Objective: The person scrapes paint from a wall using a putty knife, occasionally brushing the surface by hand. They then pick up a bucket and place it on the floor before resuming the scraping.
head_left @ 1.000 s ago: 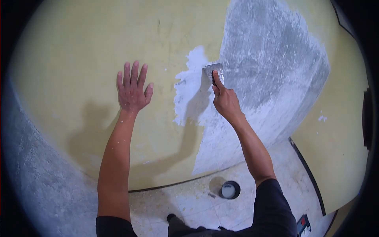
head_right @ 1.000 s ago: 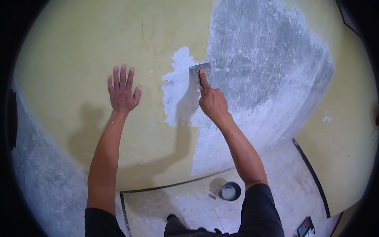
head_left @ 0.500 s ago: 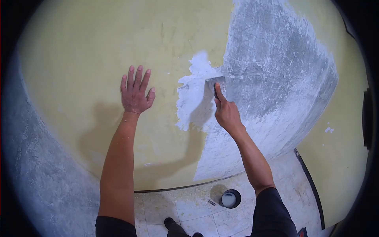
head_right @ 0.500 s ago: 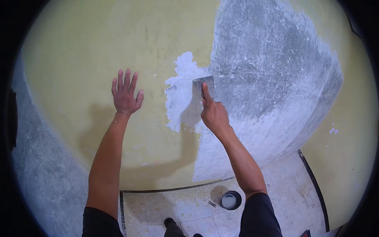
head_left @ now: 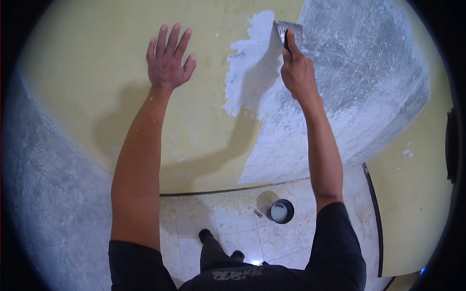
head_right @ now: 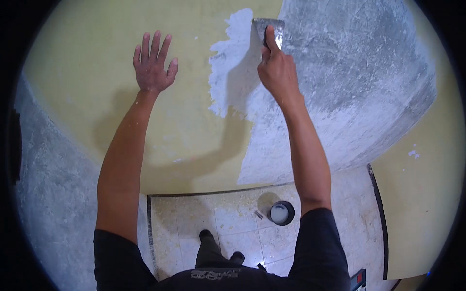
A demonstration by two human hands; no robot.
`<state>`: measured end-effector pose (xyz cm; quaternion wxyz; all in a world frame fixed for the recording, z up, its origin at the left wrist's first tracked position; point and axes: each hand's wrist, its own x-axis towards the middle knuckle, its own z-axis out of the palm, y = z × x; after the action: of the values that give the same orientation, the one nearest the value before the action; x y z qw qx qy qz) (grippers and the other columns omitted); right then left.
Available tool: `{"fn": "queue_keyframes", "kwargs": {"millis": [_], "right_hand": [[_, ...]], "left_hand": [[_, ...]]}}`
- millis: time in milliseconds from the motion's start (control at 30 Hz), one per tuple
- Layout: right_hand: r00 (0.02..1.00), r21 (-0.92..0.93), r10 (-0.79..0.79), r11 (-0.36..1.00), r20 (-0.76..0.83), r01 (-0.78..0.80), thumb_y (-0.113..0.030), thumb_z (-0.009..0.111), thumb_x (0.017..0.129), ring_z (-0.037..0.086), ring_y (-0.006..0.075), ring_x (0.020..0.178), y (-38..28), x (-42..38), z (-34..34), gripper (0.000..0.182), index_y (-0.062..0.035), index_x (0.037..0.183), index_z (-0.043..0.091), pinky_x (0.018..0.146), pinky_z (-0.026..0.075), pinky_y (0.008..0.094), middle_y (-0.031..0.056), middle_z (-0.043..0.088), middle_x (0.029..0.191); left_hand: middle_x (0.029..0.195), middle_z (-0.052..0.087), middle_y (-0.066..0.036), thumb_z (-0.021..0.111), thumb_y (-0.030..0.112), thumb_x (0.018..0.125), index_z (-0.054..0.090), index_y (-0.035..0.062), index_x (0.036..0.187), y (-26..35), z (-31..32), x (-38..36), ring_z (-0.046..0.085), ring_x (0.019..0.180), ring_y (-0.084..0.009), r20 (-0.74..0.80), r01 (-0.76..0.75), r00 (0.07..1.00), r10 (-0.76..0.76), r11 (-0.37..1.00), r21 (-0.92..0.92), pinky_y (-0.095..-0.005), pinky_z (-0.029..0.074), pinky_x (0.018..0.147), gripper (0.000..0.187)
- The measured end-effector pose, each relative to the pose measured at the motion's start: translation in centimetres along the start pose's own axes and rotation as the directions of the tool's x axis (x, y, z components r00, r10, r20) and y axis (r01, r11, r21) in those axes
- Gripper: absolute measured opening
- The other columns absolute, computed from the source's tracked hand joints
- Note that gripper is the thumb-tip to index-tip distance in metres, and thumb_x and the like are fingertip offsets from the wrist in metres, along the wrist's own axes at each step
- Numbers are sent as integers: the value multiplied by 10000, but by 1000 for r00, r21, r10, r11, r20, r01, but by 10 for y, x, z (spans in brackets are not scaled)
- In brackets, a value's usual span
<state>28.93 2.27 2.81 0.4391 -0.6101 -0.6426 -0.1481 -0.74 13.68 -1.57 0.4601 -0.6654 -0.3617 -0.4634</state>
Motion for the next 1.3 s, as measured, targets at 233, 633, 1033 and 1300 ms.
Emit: {"fn": "queue_keyframes", "kwargs": {"millis": [233,633,1033,1300], "right_hand": [[997,-20,-57,998,52,58,-149,462,990,602,510,755,16,-13,6,530,-120,1504,334,675,477,540,310,637,816],[991,-48,41,998,124,-35,-126,502,986,564,519,847,12,-5,-17,510,-178,1482,399,690,453,525,348,599,912],[979,-217,-43,972,200,87,-113,512,975,554,515,720,29,-12,-33,506,-176,1469,421,615,426,524,331,593,800],[986,-137,-81,986,142,101,-115,518,967,586,513,780,41,-11,-19,507,-168,1464,430,657,467,518,330,608,861]], "left_hand": [[1555,357,-50,521,397,881,416,223,1481,-1,1,1,308,1435,-299,-12,-13,1000,13,1000,-17,-487,206,1132,634],[1556,355,-42,528,389,878,421,225,1477,-1,0,1,313,1433,-290,-2,0,1000,0,1000,-21,-483,206,1134,630],[1568,337,-44,514,368,880,412,223,1484,0,0,0,306,1440,-292,-10,5,1000,-5,999,-40,-485,191,1146,629],[1570,331,-47,529,368,876,383,220,1499,2,-2,-3,278,1455,-292,-3,-3,1000,3,999,-44,-484,191,1148,656]]}}
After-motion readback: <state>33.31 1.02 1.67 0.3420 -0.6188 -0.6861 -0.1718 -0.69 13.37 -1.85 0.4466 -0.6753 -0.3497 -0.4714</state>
